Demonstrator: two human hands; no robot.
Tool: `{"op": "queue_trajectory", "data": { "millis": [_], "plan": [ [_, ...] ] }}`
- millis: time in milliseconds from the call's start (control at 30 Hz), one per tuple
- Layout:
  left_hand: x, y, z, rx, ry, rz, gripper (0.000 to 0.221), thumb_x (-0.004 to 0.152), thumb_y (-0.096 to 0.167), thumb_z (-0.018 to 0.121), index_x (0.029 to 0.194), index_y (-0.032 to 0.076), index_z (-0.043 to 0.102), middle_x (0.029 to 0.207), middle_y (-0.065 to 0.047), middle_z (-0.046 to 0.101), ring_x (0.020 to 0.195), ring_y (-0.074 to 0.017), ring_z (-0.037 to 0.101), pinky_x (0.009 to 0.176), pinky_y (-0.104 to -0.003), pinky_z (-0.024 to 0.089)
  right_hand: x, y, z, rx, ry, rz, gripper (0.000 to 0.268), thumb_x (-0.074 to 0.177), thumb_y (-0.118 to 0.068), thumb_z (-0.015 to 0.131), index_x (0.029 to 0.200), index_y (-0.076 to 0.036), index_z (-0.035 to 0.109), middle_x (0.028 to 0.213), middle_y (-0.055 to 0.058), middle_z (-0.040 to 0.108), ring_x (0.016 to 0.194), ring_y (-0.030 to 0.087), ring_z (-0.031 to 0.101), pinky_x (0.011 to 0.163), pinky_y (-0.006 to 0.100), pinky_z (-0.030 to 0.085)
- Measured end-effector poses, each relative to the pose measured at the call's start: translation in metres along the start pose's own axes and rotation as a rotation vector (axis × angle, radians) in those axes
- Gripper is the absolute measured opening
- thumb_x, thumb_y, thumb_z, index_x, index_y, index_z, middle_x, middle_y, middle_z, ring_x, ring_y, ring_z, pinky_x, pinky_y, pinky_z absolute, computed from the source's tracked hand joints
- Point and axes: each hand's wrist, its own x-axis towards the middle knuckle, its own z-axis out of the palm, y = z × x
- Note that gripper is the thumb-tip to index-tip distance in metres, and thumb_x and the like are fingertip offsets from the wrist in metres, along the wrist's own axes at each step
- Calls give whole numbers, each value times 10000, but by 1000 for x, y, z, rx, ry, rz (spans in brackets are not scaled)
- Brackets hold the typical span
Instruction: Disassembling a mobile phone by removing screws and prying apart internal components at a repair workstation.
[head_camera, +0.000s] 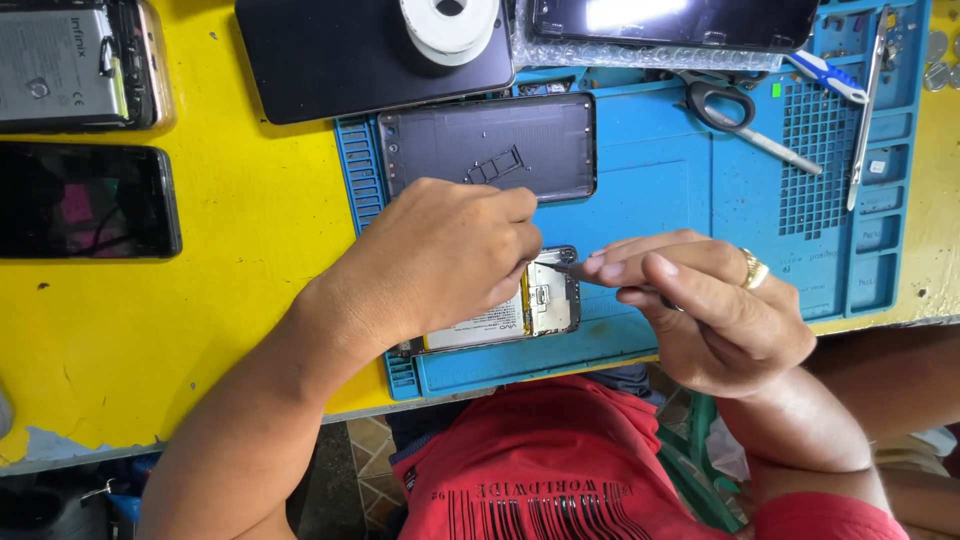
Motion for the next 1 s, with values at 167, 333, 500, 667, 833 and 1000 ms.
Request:
{"op": "queue_trajectory", "data": {
  "millis": [167,333,500,667,833,1000],
  "plan": [
    [0,-1,-3,-91,-39,-33,95,936,258,720,954,176,763,877,-2,617,778,-284,678,529,-487,530,2,2,-1,-10,-14,-9,381,1034,124,595,1388,54,470,1102,276,663,1016,397,776,941,472,750],
    [0,-1,-3,-65,-33,-13,103,935,264,708,939,170,752,876,-4,613,782,-288,679,523,-491,528,1,2,1,8,-7,-5,373,1031,139,588,1376,52,480,1103,260,663,1017,389,777,938,467,754],
    [-1,-2,-1,-64,-14,-3,94,916,262,720,897,172,737,854,-3,599,777,-289,674,515,-491,520,2,1,5,15,-3,4,350,1028,141,590,1353,50,499,1110,250,668,1015,386,786,930,455,752],
    [-2,-2,-2,-57,-6,8,97,914,261,720,931,170,750,865,-8,612,786,-286,679,522,-482,532,3,-1,5,0,-22,10,302,1003,165,598,1282,66,539,1094,246,660,990,394,787,924,460,747],
    [-2,-2,0,-85,17,-7,105,918,253,687,881,171,740,852,-10,612,779,-306,682,519,-510,515,19,-2,2,-20,-111,-66,245,968,98,670,1198,53,601,1040,198,651,924,377,734,828,445,696],
    [-3,2,-1,-96,31,-20,181,938,285,672,803,166,693,835,-23,614,768,-328,680,531,-529,504,30,-4,0,143,-228,1,414,1119,109,440,1517,41,350,1345,292,646,1256,401,749,1142,473,674]
  ]
}}
